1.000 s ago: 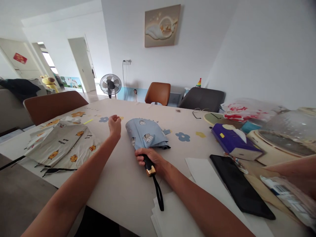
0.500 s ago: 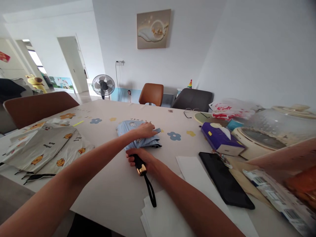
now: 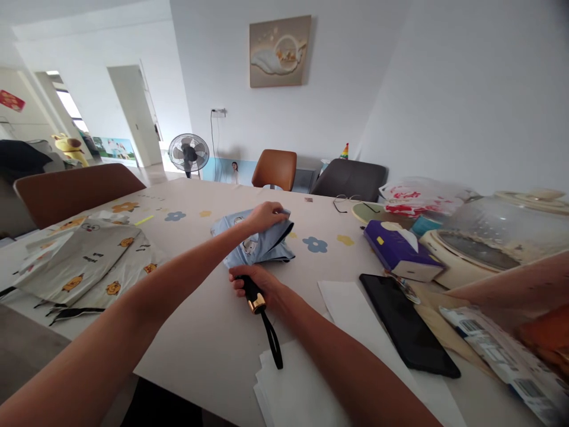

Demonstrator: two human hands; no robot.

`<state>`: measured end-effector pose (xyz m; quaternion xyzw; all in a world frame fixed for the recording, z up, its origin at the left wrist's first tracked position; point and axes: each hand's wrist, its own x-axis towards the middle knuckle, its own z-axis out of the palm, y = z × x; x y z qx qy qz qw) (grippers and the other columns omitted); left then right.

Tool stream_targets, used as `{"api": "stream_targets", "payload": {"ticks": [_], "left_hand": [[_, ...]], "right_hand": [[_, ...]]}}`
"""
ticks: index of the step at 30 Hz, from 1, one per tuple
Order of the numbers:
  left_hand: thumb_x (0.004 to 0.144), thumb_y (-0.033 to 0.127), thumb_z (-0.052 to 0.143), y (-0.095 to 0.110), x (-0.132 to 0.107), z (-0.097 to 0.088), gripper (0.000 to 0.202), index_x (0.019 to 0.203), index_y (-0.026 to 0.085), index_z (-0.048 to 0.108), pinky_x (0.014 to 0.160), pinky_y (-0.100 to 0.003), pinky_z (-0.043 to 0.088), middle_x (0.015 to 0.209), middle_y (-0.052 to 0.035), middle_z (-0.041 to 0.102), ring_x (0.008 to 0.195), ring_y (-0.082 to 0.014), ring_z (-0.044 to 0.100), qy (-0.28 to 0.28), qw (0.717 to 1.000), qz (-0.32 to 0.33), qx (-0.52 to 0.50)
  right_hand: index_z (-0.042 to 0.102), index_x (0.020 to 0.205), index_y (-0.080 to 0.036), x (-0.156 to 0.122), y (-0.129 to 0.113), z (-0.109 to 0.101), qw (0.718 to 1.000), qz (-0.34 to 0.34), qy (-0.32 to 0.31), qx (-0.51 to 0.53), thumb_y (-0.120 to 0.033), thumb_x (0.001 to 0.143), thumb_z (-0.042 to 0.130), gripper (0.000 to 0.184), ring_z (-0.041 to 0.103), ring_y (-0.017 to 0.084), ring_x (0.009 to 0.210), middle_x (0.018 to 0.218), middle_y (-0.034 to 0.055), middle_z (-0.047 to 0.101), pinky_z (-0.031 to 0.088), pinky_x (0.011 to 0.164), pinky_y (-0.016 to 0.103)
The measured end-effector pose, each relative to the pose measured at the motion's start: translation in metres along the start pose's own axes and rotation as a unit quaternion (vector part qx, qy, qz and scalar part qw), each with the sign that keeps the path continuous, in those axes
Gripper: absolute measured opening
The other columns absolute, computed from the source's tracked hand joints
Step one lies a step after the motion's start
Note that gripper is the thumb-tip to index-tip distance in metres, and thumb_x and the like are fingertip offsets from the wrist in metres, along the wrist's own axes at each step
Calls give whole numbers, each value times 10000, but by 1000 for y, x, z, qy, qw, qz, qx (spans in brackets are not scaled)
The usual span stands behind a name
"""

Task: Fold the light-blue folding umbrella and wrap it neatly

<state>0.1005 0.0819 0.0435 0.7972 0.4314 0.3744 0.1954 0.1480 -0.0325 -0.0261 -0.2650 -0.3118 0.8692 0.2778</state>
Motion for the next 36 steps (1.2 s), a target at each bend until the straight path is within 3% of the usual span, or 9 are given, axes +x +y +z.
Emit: {"api": "stream_targets", "payload": {"ticks": [5, 7, 9, 13, 16, 22, 29, 36], "left_hand": [[714, 316, 575, 13, -23, -48, 155, 688, 170, 621, 670, -234, 389, 663, 20, 563, 674, -118, 506, 131, 983, 25, -124], [706, 307, 600, 11, -40, -65, 141, 708, 170, 631, 650, -225, 399, 654, 21, 566, 667, -114, 515, 193, 968, 4, -158], [689, 282, 627, 6, -58, -78, 117, 703, 167, 632, 635, -214, 412, 647, 23, 572, 644, -103, 518, 253, 951, -19, -177], [683, 253, 625, -5, -93, -93, 97, 712, 163, 610, 599, -208, 460, 669, 13, 583, 626, -96, 535, 331, 915, -46, -229], [692, 272, 612, -15, -112, -100, 112, 711, 167, 575, 582, -206, 479, 671, 17, 574, 618, -93, 543, 372, 883, -66, -280], [704, 332, 595, -39, -126, -103, 166, 706, 178, 533, 571, -186, 472, 616, 26, 533, 584, -82, 533, 384, 850, -103, -345], [628, 288, 617, -49, -126, -98, 183, 628, 168, 479, 562, -210, 488, 635, 31, 512, 580, -75, 497, 386, 821, -135, -398], [604, 240, 590, -54, -126, -96, 135, 614, 163, 480, 544, -214, 482, 623, 30, 514, 561, -76, 498, 396, 794, -174, -426]], "right_hand": [[529, 666, -95, 2, 0, -1, 999, -1, 40, -9, -139, 680, 622, 104, 462, 46, 476, 603, -6, 507, 476, 501, 194], [542, 680, -87, 1, 0, 0, 998, 5, 53, -28, -156, 699, 607, 97, 523, 75, 521, 607, 13, 534, 520, 584, 236], [544, 688, -89, 0, -1, 2, 997, 4, 62, -38, -156, 702, 609, 95, 531, 83, 520, 607, 14, 539, 531, 573, 251], [521, 654, -106, -4, -2, 8, 996, -11, 82, -29, -114, 687, 616, 101, 413, 33, 420, 587, -18, 500, 416, 362, 163], [510, 638, -107, -5, -3, 10, 997, -14, 77, -25, -105, 682, 617, 116, 385, 20, 424, 612, -14, 497, 333, 315, 134], [497, 675, -121, -9, -5, 13, 997, -17, 70, -7, -160, 669, 653, 160, 363, 15, 422, 624, -23, 476, 308, 316, 132], [494, 725, -124, -14, -7, 13, 997, -30, 60, 24, -287, 706, 653, 228, 348, 12, 424, 675, -11, 474, 297, 312, 133], [480, 699, -148, -13, -6, 15, 996, -34, 81, 8, -227, 706, 634, 173, 329, 19, 378, 552, -51, 436, 279, 304, 136]]}}
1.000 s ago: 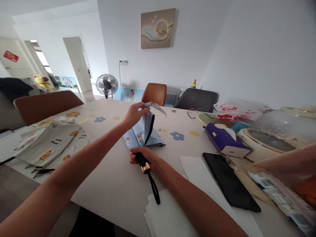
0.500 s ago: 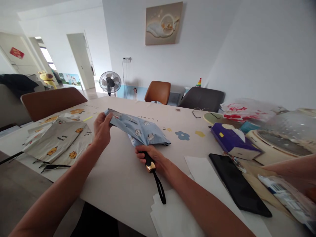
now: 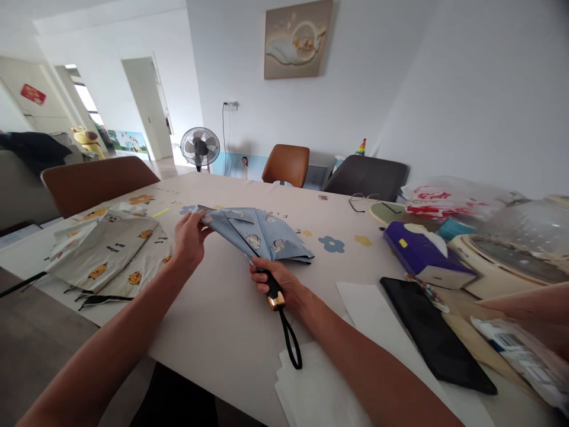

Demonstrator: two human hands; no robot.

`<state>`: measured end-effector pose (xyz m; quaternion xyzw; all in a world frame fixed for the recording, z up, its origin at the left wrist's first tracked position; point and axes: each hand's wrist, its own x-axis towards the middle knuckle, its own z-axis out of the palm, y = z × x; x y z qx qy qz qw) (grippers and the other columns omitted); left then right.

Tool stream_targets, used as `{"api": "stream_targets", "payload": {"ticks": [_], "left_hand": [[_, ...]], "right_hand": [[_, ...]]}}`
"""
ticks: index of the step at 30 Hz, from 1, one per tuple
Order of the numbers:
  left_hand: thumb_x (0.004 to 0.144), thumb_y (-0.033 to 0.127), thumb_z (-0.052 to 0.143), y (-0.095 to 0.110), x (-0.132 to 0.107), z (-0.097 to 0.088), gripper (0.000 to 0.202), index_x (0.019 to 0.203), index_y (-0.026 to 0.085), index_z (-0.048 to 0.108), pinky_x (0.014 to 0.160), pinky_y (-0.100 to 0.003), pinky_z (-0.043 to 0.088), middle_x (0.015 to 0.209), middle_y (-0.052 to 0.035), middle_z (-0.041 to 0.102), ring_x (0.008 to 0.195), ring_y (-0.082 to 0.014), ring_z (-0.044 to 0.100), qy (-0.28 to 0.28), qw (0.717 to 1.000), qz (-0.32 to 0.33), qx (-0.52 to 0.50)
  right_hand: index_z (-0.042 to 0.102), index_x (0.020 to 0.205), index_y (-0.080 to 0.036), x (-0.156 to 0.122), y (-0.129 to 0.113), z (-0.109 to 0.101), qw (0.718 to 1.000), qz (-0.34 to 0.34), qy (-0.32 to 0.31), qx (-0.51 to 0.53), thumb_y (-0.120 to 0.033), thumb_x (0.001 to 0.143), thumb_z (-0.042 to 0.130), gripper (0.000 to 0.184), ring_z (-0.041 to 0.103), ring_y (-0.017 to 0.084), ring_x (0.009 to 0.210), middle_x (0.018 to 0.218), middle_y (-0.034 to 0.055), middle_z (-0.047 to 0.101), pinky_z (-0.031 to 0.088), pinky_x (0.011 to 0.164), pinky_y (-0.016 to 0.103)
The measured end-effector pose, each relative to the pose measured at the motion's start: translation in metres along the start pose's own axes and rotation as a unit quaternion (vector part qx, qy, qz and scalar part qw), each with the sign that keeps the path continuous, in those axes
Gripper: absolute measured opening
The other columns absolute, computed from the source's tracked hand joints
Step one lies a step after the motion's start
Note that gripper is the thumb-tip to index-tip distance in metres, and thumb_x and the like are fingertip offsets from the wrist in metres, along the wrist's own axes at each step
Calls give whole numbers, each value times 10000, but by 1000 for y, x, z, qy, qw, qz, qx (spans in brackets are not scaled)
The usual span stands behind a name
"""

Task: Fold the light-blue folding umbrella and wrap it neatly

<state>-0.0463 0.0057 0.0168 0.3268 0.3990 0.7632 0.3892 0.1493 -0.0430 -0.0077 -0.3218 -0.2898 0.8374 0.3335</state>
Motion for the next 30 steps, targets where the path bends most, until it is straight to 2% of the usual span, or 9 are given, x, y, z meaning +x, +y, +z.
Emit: {"api": "stream_targets", "payload": {"ticks": [4, 7, 9, 11, 13, 16, 20, 25, 30], "left_hand": [[609, 164, 558, -1, 6, -4, 53, 630, 156, 511, 582, -251, 500, 652, 15, 541, 608, -97, 537, 44, 998, -25, 38], [631, 82, 494, -2, 8, -5, 73, 607, 151, 504, 594, -272, 513, 601, 4, 526, 577, -103, 550, 83, 988, -124, 47], [642, 45, 466, -4, 4, -3, 121, 577, 144, 489, 593, -291, 523, 582, -34, 542, 580, -133, 580, 46, 967, -249, 43], [670, 53, 483, -10, -8, 3, 115, 592, 133, 508, 601, -315, 531, 641, -102, 594, 660, -193, 623, -41, 930, -362, 41], [711, 132, 546, -17, -25, 12, 55, 658, 122, 553, 625, -339, 536, 744, -147, 630, 749, -236, 636, -132, 900, -414, 32], [737, 297, 606, -28, -47, 26, 184, 710, 116, 580, 651, -319, 537, 762, -128, 632, 732, -213, 634, -227, 886, -405, 3], [752, 438, 557, -40, -58, 40, 321, 748, 118, 576, 440, -337, 501, 637, -68, 588, 491, -183, 573, -338, 853, -398, -8], [742, 411, 564, -44, -58, 41, 278, 747, 134, 551, 333, -315, 433, 593, -46, 566, 396, -168, 518, -302, 873, -382, 23], [741, 233, 525, -41, -58, 32, 113, 729, 122, 536, 429, -323, 472, 610, -36, 558, 452, -162, 536, -341, 851, -398, -22]], "right_hand": [[480, 655, -151, 4, 3, 0, 998, -47, 43, -25, -224, 647, 657, 192, 348, 30, 374, 511, -59, 425, 287, 306, 149], [485, 608, -149, 9, 4, -5, 987, -133, 88, -34, -228, 608, 666, 198, 365, 40, 382, 503, -53, 436, 326, 317, 169], [486, 588, -154, 12, 2, -8, 976, -179, 123, -35, -233, 608, 659, 191, 370, 50, 375, 468, -56, 426, 343, 319, 182], [480, 578, -161, 13, -1, -9, 965, -207, 161, -22, -236, 610, 653, 191, 372, 55, 361, 436, -61, 416, 348, 317, 188], [470, 571, -165, 12, -2, -9, 960, -210, 185, -9, -242, 611, 649, 199, 388, 59, 347, 423, -58, 426, 339, 309, 187], [489, 579, -159, 14, 0, -7, 963, -188, 192, -21, -244, 620, 631, 171, 404, 68, 315, 398, -50, 445, 337, 297, 192], [500, 549, -161, 20, 9, -6, 955, -185, 212, -98, -237, 609, 644, 174, 394, 91, 264, 345, -45, 438, 332, 258, 223], [488, 522, -169, 20, 14, -5, 948, -194, 198, -154, -264, 619, 659, 218, 406, 100, 264, 343, -33, 444, 320, 241, 224], [536, 702, -146, 11, 8, 0, 972, -171, 141, -76, -316, 607, 697, 253, 398, 69, 326, 430, -60, 447, 367, 281, 199]]}}
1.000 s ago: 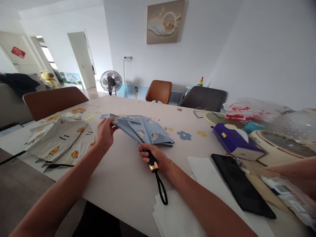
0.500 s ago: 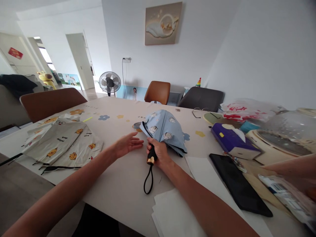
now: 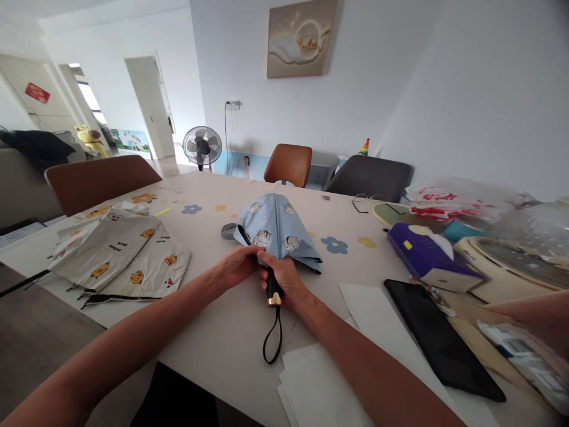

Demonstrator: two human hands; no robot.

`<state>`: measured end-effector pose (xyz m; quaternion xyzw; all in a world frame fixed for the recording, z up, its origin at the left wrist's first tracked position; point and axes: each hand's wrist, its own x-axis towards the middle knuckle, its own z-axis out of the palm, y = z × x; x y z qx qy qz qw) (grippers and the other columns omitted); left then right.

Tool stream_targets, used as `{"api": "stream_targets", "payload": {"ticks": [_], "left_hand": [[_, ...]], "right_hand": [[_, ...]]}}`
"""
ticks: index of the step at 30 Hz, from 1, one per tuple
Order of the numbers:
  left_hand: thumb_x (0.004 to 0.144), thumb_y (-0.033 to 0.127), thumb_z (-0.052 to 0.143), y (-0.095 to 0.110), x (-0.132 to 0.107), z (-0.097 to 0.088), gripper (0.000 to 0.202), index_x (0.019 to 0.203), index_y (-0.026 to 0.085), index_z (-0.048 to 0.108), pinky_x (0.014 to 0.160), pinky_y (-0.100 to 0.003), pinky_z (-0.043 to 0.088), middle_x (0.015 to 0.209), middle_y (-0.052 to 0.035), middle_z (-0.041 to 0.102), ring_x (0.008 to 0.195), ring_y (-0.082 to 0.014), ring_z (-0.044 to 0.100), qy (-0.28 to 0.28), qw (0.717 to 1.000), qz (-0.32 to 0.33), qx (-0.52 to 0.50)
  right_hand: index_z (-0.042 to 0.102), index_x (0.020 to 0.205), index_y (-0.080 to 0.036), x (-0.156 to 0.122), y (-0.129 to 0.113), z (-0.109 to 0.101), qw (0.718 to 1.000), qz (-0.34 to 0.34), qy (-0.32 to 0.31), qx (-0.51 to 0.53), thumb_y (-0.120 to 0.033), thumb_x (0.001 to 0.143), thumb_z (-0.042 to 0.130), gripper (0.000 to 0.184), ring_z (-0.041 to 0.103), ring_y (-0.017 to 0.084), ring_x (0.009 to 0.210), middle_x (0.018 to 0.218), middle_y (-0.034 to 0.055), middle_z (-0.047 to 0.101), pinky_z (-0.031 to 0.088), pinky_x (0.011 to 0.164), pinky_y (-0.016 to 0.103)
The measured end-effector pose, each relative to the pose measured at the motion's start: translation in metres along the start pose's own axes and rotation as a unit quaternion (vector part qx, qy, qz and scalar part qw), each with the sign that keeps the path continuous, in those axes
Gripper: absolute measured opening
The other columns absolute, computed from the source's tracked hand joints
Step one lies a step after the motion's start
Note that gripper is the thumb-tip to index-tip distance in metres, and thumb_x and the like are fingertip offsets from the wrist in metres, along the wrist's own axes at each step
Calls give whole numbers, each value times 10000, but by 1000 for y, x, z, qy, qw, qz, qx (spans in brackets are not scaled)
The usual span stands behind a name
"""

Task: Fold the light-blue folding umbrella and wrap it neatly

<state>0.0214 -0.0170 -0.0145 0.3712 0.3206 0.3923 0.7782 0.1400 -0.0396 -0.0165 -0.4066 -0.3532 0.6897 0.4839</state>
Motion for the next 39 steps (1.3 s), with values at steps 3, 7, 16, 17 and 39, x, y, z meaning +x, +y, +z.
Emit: {"api": "stream_targets", "payload": {"ticks": [3, 7, 16, 17, 39], "left_hand": [[705, 128, 502, 0, -2, -2, 43, 713, 109, 540, 522, -302, 485, 624, -43, 561, 502, -144, 547, 25, 999, -2, -23], [673, 71, 485, 1, -3, -2, 84, 704, 98, 558, 611, -280, 475, 648, -48, 569, 548, -131, 551, 52, 997, -13, -46], [631, 36, 512, 0, -1, -7, 98, 580, 87, 576, 690, -273, 443, 616, -45, 557, 615, -124, 534, 46, 998, 42, 13], [633, 39, 520, -1, -1, -8, 99, 568, 87, 578, 695, -274, 440, 608, -45, 556, 621, -126, 534, 45, 998, 47, 18], [640, 8, 538, 12, -2, -14, 124, 643, 130, 514, 568, -259, 514, 584, -2, 570, 521, -107, 561, 237, 963, 125, -34]], "right_hand": [[516, 721, -149, -4, -7, 0, 999, 33, -12, 18, -383, 649, 669, 289, 401, 64, 335, 437, -63, 423, 350, 285, 180], [492, 709, -159, -6, -10, 0, 998, 58, -14, 8, -419, 711, 605, 284, 392, 65, 317, 411, -63, 403, 319, 281, 168], [481, 726, -162, -5, -17, -4, 994, 102, -28, 5, -340, 761, 556, 197, 398, 67, 316, 416, -50, 440, 290, 277, 155], [486, 731, -160, -6, -18, -5, 993, 109, -32, 5, -337, 760, 558, 193, 398, 69, 318, 414, -50, 441, 290, 277, 156], [500, 610, -139, -2, -7, -2, 999, 36, -7, 30, -213, 628, 633, 153, 363, 44, 364, 539, -39, 453, 331, 292, 189]]}}
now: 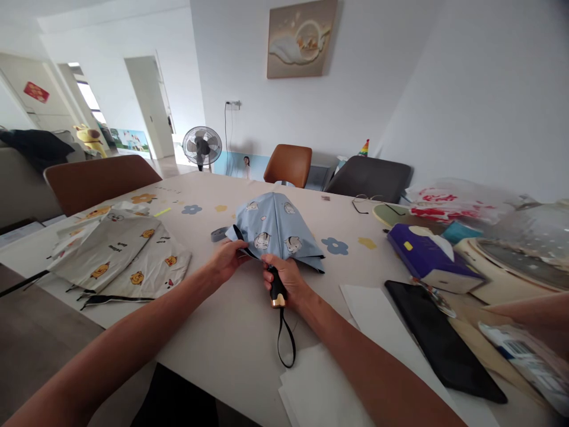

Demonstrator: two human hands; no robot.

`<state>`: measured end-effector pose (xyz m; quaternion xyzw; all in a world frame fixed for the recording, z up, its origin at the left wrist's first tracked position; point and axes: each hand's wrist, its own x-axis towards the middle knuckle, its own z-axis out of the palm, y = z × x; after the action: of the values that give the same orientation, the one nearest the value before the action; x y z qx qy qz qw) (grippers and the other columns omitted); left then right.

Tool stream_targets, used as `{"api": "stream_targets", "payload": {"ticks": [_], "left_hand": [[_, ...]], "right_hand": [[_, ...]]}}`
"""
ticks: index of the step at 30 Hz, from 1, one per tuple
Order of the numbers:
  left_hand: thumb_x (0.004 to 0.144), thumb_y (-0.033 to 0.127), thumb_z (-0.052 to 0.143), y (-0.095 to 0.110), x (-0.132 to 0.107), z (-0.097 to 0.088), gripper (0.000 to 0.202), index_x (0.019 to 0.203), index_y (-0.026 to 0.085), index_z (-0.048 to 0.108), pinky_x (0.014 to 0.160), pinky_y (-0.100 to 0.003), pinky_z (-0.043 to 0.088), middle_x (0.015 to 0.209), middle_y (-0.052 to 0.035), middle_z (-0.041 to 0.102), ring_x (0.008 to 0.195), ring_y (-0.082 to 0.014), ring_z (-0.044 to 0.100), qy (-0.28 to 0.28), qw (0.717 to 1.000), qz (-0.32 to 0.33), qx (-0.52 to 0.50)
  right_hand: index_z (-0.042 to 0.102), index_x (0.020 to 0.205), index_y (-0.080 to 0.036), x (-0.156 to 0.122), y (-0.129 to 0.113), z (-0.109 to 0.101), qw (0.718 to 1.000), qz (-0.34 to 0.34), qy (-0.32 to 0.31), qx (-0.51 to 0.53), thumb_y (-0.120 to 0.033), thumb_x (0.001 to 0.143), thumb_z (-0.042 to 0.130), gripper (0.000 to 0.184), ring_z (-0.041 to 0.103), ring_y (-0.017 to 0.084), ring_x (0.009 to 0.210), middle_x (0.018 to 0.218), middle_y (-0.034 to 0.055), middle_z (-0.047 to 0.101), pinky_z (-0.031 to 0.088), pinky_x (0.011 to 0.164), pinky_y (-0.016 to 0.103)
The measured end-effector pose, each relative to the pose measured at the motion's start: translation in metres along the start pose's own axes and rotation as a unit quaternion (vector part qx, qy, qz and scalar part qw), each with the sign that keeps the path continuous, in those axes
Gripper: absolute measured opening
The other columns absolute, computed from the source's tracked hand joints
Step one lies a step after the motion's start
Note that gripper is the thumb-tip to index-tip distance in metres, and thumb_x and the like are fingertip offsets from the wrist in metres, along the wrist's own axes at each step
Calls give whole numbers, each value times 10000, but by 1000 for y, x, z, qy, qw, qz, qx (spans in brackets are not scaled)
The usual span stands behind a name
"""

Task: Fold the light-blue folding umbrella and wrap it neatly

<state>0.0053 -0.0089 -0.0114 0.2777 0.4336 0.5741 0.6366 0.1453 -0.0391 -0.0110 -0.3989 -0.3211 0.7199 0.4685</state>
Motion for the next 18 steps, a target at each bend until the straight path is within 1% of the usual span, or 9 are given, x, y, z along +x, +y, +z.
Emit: {"api": "stream_targets", "payload": {"ticks": [2, 5, 7, 10, 12, 15, 18], "left_hand": [[638, 16, 568, 0, 1, 0, 129, 667, 131, 517, 549, -254, 514, 598, 0, 574, 523, -104, 560, 11, 1000, 7, -7], [655, 105, 624, -2, 3, -1, 96, 702, 112, 541, 546, -265, 521, 631, -27, 587, 537, -112, 565, -5, 1000, -25, -4], [644, 134, 637, -3, 5, -2, 113, 691, 109, 537, 540, -279, 522, 619, -30, 577, 533, -116, 559, 0, 999, -26, 21], [601, 87, 597, -2, 9, -6, 119, 638, 134, 494, 516, -313, 521, 552, 13, 519, 509, -117, 533, 31, 996, 39, 78], [571, 54, 556, 1, 11, -9, 134, 605, 146, 464, 515, -327, 522, 515, 40, 472, 497, -109, 513, 42, 992, 70, 91], [539, 10, 506, 5, 15, -12, 155, 588, 146, 452, 558, -322, 528, 514, 49, 456, 494, -89, 496, 44, 995, 70, 63], [528, -26, 455, 7, 19, -15, 185, 606, 141, 467, 616, -312, 529, 563, 23, 510, 548, -99, 533, 59, 997, 39, 39]], "right_hand": [[500, 603, -141, 1, 2, 0, 1000, -10, 10, -5, -224, 610, 641, 164, 364, 45, 362, 536, -41, 454, 333, 289, 191], [505, 607, -142, 3, 4, -1, 1000, -19, 11, -15, -237, 591, 653, 176, 373, 47, 360, 549, -39, 470, 336, 285, 196], [512, 612, -142, 3, 6, -1, 999, -23, 12, -27, -250, 583, 666, 190, 382, 51, 357, 559, -35, 482, 341, 283, 203], [512, 596, -140, 3, 8, -1, 999, -29, 23, -38, -269, 586, 672, 206, 391, 56, 357, 552, -30, 482, 344, 284, 209], [505, 596, -144, 3, 8, 0, 999, -32, 31, -26, -264, 593, 665, 200, 386, 55, 357, 543, -32, 477, 339, 286, 206], [492, 611, -152, 2, 4, -1, 999, -27, 33, 17, -250, 606, 654, 190, 372, 47, 363, 539, -38, 470, 336, 299, 194], [491, 628, -151, 2, -1, -3, 998, -24, 27, 59, -241, 619, 651, 184, 365, 38, 377, 555, -37, 470, 337, 314, 180]]}}
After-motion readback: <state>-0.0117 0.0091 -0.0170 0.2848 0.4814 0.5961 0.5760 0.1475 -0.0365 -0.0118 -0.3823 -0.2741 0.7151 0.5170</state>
